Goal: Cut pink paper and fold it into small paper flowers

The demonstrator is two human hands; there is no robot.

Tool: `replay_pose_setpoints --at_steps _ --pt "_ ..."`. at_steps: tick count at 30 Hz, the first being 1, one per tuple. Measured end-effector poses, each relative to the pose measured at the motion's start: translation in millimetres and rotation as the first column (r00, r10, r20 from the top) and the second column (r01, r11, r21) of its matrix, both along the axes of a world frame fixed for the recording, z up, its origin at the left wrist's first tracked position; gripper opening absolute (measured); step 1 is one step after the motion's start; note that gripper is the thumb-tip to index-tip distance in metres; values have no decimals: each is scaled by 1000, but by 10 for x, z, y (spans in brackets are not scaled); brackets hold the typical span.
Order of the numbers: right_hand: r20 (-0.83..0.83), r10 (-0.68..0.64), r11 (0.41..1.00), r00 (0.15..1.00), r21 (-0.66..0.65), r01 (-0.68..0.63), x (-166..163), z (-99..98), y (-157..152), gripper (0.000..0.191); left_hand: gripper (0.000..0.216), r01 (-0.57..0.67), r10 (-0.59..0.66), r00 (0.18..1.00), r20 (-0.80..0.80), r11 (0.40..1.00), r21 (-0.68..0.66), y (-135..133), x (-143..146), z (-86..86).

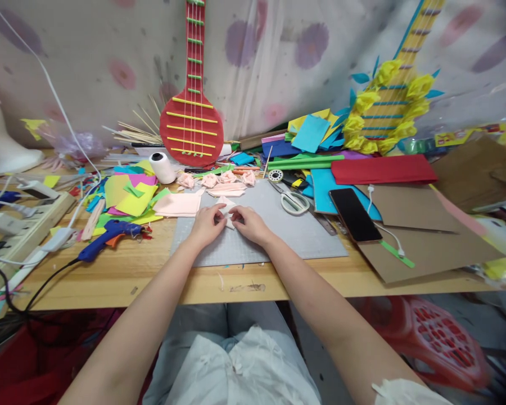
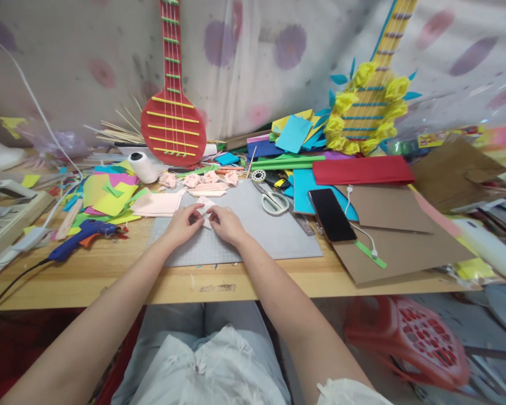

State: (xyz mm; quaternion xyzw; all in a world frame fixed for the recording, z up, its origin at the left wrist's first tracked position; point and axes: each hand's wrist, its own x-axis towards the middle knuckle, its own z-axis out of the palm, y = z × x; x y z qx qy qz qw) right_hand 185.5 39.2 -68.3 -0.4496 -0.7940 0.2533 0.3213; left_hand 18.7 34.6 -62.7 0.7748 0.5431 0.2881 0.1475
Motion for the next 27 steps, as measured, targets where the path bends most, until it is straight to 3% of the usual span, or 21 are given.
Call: replay_pose_setpoints --at_steps 7,21,27 --pt "23 8 999 1000 33 -9 0 -1 3 30 43 -14 14 999 -41 1000 6 -6 28 -11" --pt "42 3 999 999 52 -5 -7 -8 0 30 8 24 -2 986 -170 991 133 -32 48 -42" --pt "50 12 998 999 58 -15 -1 -8 4 29 11 28 7 979 -202 985 170 -91 57 -14"
